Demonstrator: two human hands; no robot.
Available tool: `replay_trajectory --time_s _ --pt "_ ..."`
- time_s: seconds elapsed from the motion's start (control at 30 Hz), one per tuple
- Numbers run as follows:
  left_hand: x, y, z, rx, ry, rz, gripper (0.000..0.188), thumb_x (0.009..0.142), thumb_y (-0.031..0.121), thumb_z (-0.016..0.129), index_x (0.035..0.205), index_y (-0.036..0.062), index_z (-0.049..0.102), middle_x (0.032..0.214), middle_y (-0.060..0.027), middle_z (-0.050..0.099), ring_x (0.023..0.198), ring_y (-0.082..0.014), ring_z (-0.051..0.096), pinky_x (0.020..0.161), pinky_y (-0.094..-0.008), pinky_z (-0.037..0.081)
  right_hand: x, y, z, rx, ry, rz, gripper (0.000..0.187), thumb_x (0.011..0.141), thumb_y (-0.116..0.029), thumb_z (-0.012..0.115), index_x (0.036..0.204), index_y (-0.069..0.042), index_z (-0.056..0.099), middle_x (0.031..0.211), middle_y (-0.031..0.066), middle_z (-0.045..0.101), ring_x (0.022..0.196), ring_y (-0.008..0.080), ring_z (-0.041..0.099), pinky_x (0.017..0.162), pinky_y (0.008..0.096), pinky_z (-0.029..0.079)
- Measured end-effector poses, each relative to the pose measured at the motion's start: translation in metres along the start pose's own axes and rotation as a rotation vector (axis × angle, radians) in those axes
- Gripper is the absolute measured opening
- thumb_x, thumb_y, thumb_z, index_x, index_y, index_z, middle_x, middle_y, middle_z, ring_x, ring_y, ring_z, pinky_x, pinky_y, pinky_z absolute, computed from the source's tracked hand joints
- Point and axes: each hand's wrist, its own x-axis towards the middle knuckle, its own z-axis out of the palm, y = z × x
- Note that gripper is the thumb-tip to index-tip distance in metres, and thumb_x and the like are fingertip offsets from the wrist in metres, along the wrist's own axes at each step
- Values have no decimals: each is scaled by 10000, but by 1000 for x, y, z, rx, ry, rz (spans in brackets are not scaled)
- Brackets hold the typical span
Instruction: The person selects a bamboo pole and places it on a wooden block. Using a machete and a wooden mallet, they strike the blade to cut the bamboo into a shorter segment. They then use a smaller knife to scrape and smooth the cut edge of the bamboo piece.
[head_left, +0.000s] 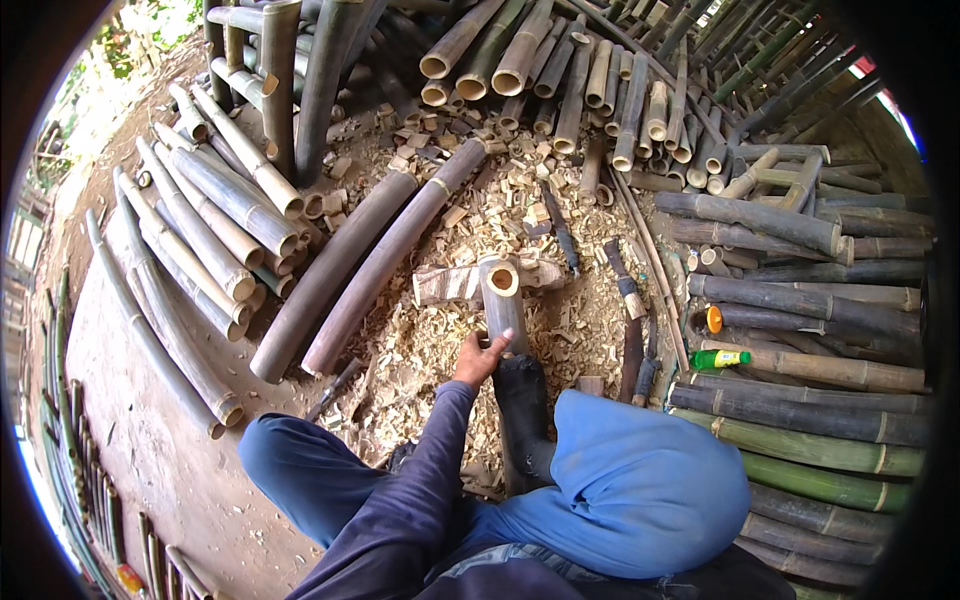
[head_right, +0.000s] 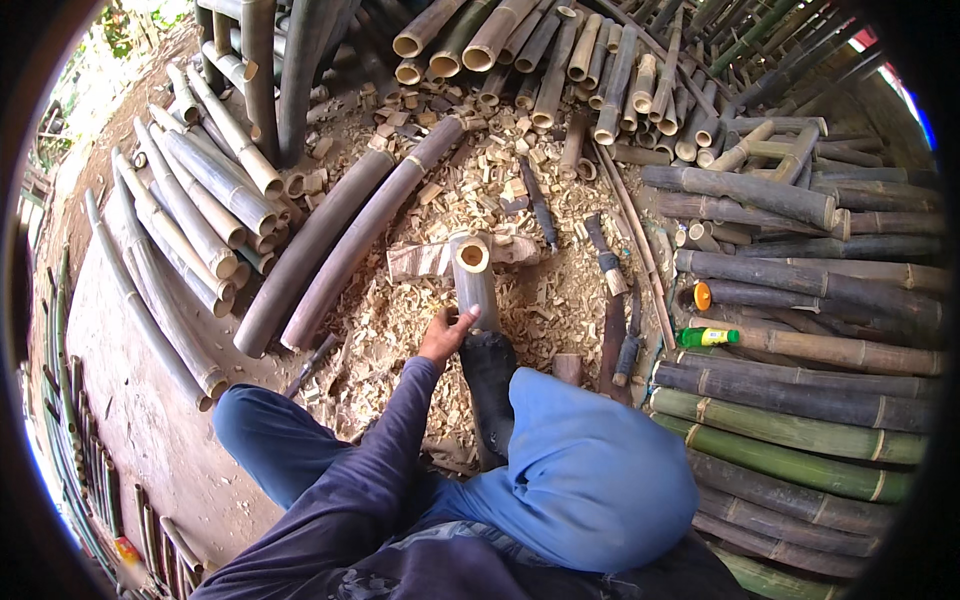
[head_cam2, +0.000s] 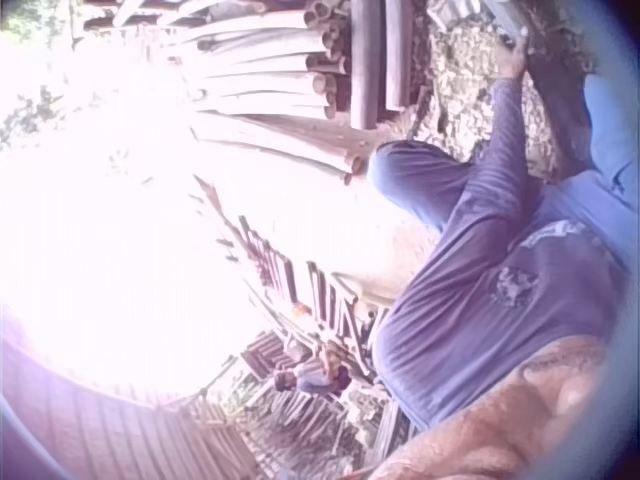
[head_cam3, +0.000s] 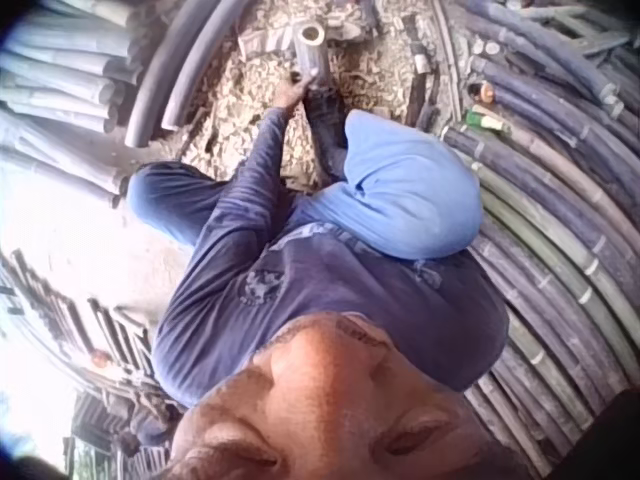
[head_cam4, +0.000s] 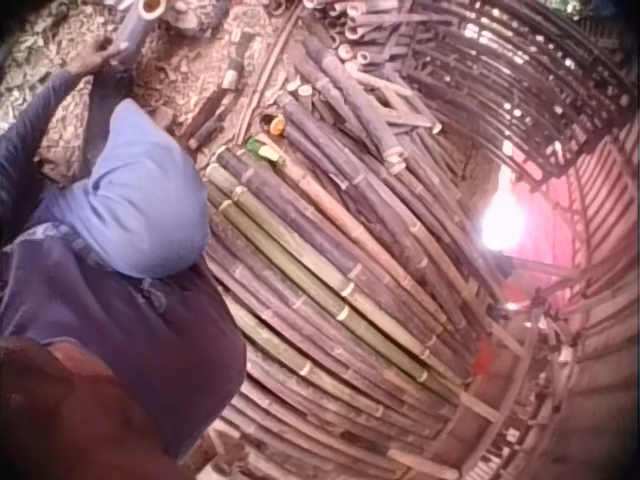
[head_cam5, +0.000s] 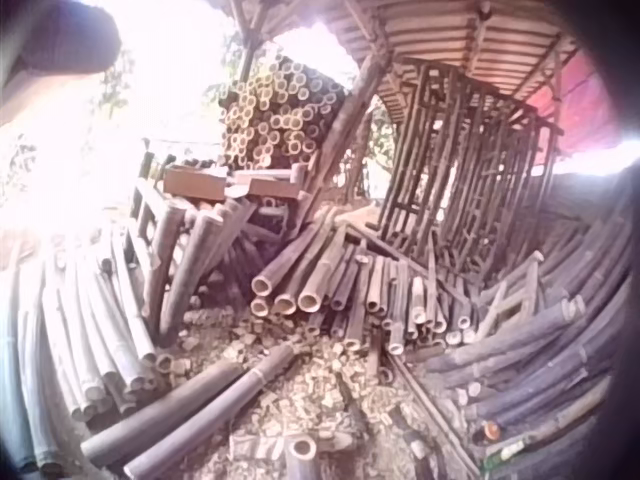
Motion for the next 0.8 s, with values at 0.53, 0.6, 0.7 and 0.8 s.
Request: replay_trajectory --time_s 0.53,0.6,0.7,0.8 --pt "6 13 -63 155 -110 -90 157 835 29 771 955 -38 696 773 -137 715 593 -174 689 508 -297 578 192 -303 -132 13 580 -634 406 902 -353 666 1099 2 650 1071 264 688 1020 449 658 885 523 515" --pt "5 18 -51 427 -26 16 242 845 150 759 1024 -6 713 853 -149 733 735 -245 714 661 -378 593 245 -269 -163 14 681 -539 496 907 -307 694 1304 -27 593 1312 259 621 1246 407 581 1039 464 461" --pt "-7 21 -85 697 156 78 386 843 303 738 1120 35 714 1034 -193 735 974 -309 700 883 -442 555 238 -315 -130 -94 536 -467 693 881 -256 746 1481 -53 463 1503 253 475 1420 382 430 1167 411 359" --pt "-15 39 -84 683 190 110 379 835 244 747 1126 4 707 1055 -203 733 962 -284 709 864 -419 574 234 -306 -134 -227 464 -485 771 851 -258 776 1515 -58 440 1535 258 448 1456 382 398 1205 430 328"
